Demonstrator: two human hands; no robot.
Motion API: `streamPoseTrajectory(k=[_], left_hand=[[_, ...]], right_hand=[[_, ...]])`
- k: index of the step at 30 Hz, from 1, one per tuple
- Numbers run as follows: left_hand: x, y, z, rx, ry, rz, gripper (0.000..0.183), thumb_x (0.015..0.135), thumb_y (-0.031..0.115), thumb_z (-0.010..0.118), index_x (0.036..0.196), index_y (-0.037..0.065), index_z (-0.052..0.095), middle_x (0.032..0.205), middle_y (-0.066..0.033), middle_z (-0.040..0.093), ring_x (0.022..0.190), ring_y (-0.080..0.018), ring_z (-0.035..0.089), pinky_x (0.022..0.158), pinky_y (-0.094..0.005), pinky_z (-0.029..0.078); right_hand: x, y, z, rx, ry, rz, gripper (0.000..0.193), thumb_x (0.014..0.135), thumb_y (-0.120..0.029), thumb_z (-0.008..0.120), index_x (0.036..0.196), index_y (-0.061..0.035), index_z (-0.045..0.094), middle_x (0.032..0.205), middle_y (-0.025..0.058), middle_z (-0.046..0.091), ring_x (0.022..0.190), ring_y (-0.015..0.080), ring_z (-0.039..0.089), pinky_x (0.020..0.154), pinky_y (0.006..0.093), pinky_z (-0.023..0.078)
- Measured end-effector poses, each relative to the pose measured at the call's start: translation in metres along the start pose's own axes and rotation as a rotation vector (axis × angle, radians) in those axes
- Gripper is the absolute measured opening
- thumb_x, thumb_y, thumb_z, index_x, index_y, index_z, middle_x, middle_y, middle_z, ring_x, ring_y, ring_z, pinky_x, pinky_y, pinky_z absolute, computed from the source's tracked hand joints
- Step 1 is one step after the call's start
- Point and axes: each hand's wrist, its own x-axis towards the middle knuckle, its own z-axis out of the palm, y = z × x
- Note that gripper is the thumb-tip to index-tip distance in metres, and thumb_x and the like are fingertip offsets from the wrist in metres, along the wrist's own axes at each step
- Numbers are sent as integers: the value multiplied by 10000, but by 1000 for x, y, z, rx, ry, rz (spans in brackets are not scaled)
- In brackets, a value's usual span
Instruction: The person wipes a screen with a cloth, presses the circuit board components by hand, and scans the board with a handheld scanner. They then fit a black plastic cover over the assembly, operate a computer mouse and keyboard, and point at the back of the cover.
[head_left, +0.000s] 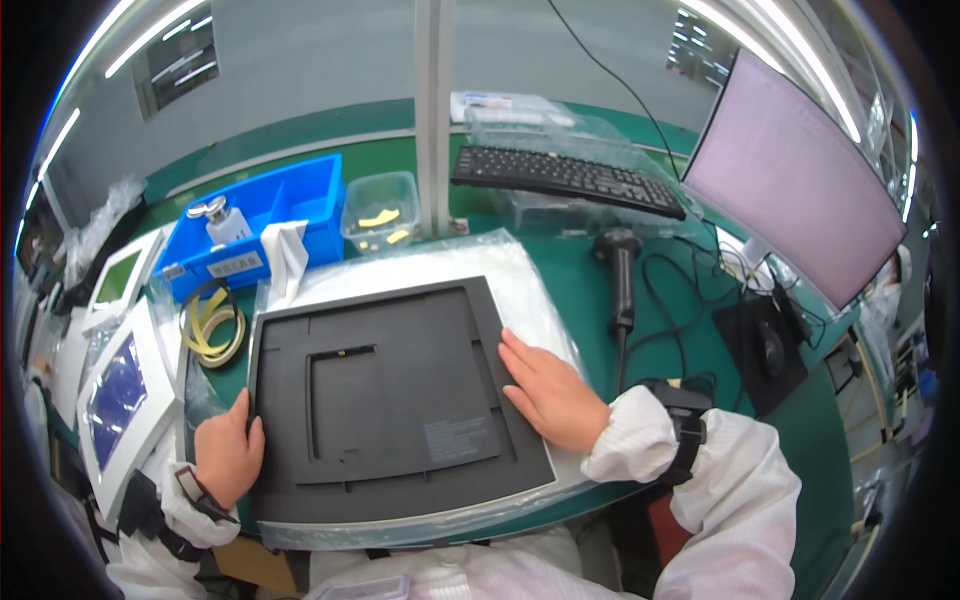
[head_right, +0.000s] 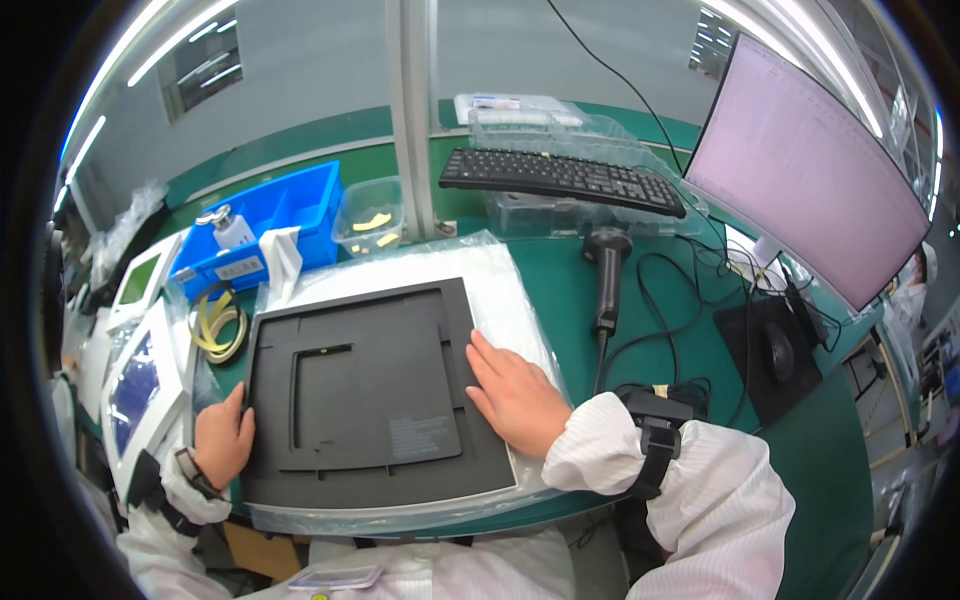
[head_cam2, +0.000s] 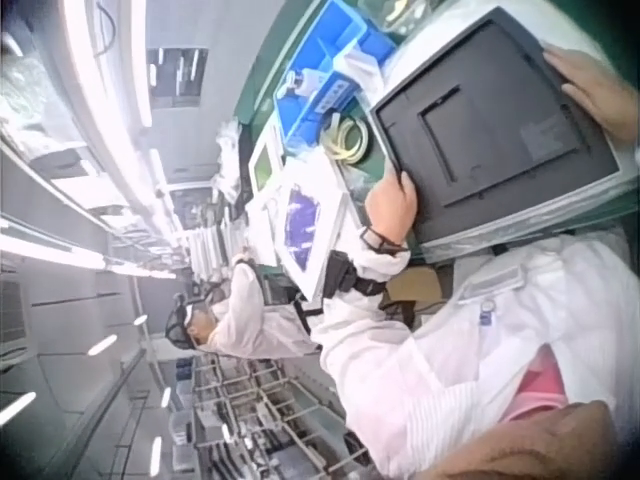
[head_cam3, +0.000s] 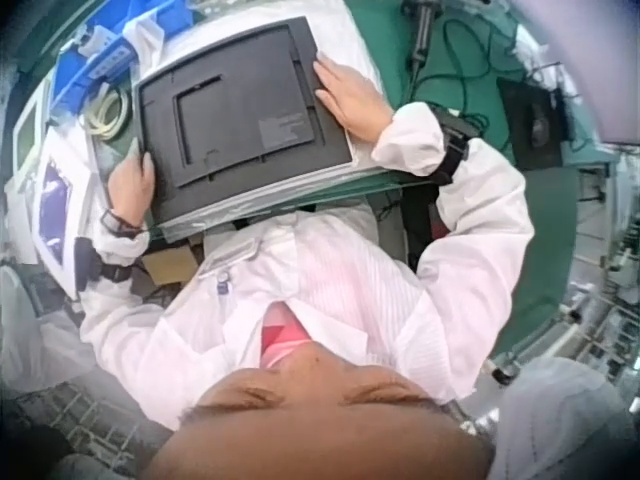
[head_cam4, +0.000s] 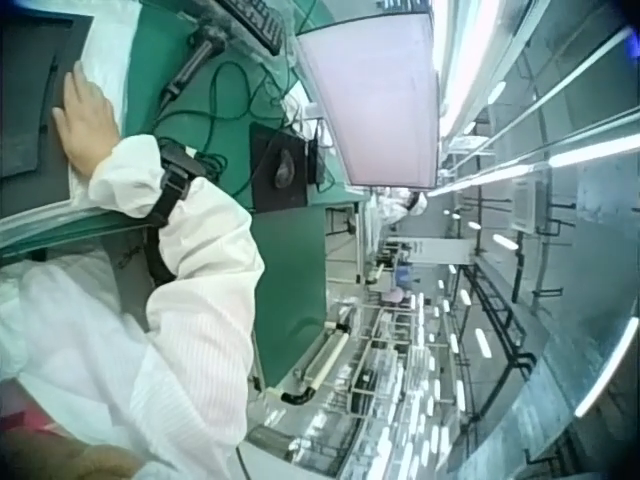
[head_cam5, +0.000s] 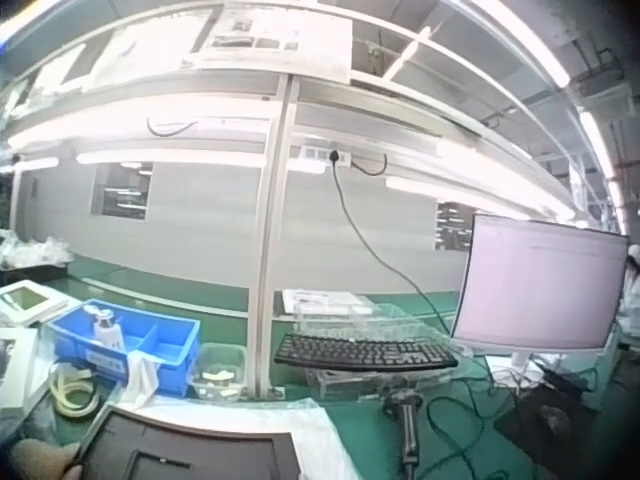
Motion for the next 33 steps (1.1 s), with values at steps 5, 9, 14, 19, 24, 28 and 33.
streamPoseTrajectory(k=[5,9,14,19,24,28,33], left_hand=[[-6,2,10,122,100,63,402,806,122,524,1142,-97,503,620,-188,546,571,-372,542,534,-457,415],[-6,7,-7,207,-1,100,445,795,167,568,1153,-90,504,627,-147,561,574,-325,552,539,-429,416],[4,17,-44,71,-77,453,764,696,412,722,1212,-86,457,1163,-249,504,1082,-397,492,875,-442,419],[10,23,-36,-114,-451,444,1067,556,575,765,1294,-77,353,1364,-327,276,1293,-435,280,1046,-500,271],[17,33,-39,-84,-545,408,1099,530,570,771,1285,-104,342,1349,-350,275,1281,-448,292,1033,-520,282],[20,45,-40,4,-577,372,1107,493,546,776,1280,-105,351,1341,-343,293,1274,-455,298,1030,-522,285],[22,50,-44,93,-536,436,1010,532,509,753,1271,-78,392,1354,-299,314,1278,-416,317,1032,-524,270]], right_hand=[[4,-11,-9,-191,-46,1,482,868,-215,534,1260,43,427,1379,170,364,1140,288,457,912,382,400],[3,-14,-19,-268,-136,-54,525,863,-261,542,1262,58,418,1376,194,354,1225,305,387,938,393,378],[-4,-44,-50,-245,-480,-144,949,728,-553,637,1259,175,340,1367,343,262,1296,426,265,1035,431,300],[4,-53,-56,-226,-579,-125,984,692,-546,670,1253,188,331,1362,360,247,1307,449,236,1035,432,314],[19,-65,-56,-294,-683,-46,1010,603,-505,737,1243,178,358,1354,355,268,1295,444,267,1013,413,351],[24,-74,-58,-375,-722,-1,1011,554,-493,747,1231,166,387,1343,343,302,1277,436,301,1001,399,365],[21,-75,-59,-382,-681,43,963,566,-465,745,1235,139,406,1366,300,311,1293,389,303,1009,417,345]])
